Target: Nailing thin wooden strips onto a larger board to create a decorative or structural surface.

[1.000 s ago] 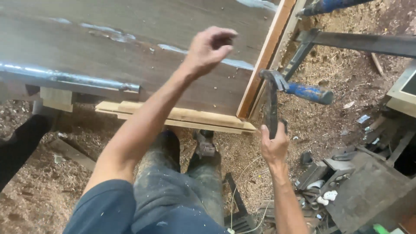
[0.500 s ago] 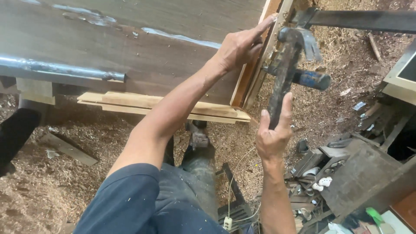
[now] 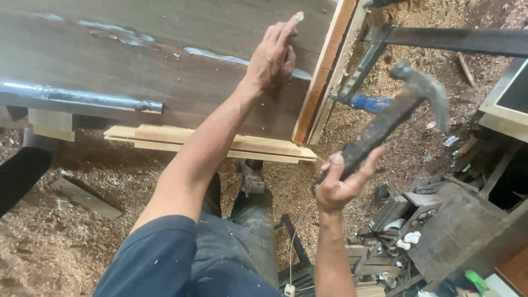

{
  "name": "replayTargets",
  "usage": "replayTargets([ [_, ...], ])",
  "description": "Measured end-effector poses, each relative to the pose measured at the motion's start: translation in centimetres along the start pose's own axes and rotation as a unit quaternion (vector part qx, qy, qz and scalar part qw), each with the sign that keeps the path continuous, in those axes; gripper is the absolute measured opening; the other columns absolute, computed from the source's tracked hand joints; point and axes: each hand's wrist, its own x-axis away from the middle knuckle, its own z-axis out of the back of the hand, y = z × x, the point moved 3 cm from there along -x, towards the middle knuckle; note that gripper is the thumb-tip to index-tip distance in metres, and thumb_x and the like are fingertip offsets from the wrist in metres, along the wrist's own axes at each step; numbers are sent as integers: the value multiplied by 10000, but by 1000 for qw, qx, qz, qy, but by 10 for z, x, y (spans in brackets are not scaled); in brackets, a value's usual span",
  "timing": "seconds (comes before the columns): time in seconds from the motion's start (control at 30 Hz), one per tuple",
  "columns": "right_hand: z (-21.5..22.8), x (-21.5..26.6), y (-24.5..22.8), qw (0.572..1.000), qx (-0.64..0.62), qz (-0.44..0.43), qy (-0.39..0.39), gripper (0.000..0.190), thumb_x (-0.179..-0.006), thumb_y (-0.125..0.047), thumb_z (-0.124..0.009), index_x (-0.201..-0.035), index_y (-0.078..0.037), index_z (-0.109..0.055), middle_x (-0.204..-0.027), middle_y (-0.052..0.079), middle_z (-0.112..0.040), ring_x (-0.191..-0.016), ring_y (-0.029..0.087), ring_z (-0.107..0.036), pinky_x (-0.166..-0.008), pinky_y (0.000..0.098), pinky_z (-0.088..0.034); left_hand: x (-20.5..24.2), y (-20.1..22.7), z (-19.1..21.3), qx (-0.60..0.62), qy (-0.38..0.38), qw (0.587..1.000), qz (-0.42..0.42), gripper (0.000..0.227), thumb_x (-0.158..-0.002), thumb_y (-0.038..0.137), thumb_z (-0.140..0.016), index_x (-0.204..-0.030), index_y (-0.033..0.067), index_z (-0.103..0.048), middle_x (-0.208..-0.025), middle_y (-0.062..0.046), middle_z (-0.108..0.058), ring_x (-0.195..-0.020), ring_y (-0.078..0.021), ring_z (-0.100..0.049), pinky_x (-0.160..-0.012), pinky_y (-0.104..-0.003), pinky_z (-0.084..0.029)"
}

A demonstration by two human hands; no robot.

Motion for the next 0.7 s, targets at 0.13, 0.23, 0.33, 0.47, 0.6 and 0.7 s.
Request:
replayTargets([
  [0.13, -22, 20, 6, 996, 19, -73, -36, 622, -1136, -77, -505, -1652, -248, -203, -1359, 225, -542, -686, 159, -611, -580, 264, -632, -2, 10, -2, -80, -46, 996, -9, 736, -872, 49, -568, -1553, 125, -297, -1316, -158, -535, -1117, -268, -552, -1007, -389, -590],
  [0.23, -32, 16, -1, 996, 50, -58, -34, 638, -1138, -63, -496, -1655, -273, -185, -1463, 265, -466, -694, 159, -606, -573, 259, -634, -2, 5, -6, -78, -47, 996, -18, 699, -835, 77, -595, -1497, 107, -370, -1305, -179, -536, -1092, -255, -575, -971, -367, -589],
  [0.33, -41, 23, 22, 987, 97, -106, -68, 672, -1104, -46, -497, -1649, -219, -144, -1589, 290, -351, -911, 224, -641, -705, 299, -651, 4, 5, -6, -71, -55, 996, -7, 740, -811, 39, -568, -1511, 77, -330, -1340, -183, -520, -1129, -265, -563, -1045, -369, -565],
  [0.47, -29, -8, 10, 971, 55, -195, -123, 630, -1090, -110, -491, -1631, -158, -172, -1229, 190, -635, -637, 136, -623, -521, 252, -628, -2, 10, -3, -114, -60, 992, -13, 726, -768, -2, -574, -1464, 27, -371, -1348, -188, -518, -1188, -306, -548, -1140, -387, -512],
  [0.6, -24, -6, 7, 999, -1, 9, -31, 733, -1099, 47, -473, -1665, -325, -192, -902, 117, -636, -560, 159, -562, -465, 255, -574, -3, 0, -1, -131, -79, 988, 5, 719, -777, 31, -581, -1465, 30, -375, -1372, -182, -524, -1205, -299, -541, -1155, -381, -494],
  [0.7, -32, -14, -6, 997, 74, 29, -20, 719, -953, 134, -500, -1529, -258, -326, -1128, 114, -522, -708, 158, -568, -532, 256, -569, 0, 13, -4, -105, -88, 991, -7, 741, -809, 31, -614, -1493, 35, -329, -1414, -178, -508, -1264, -297, -534, -1209, -382, -461],
])
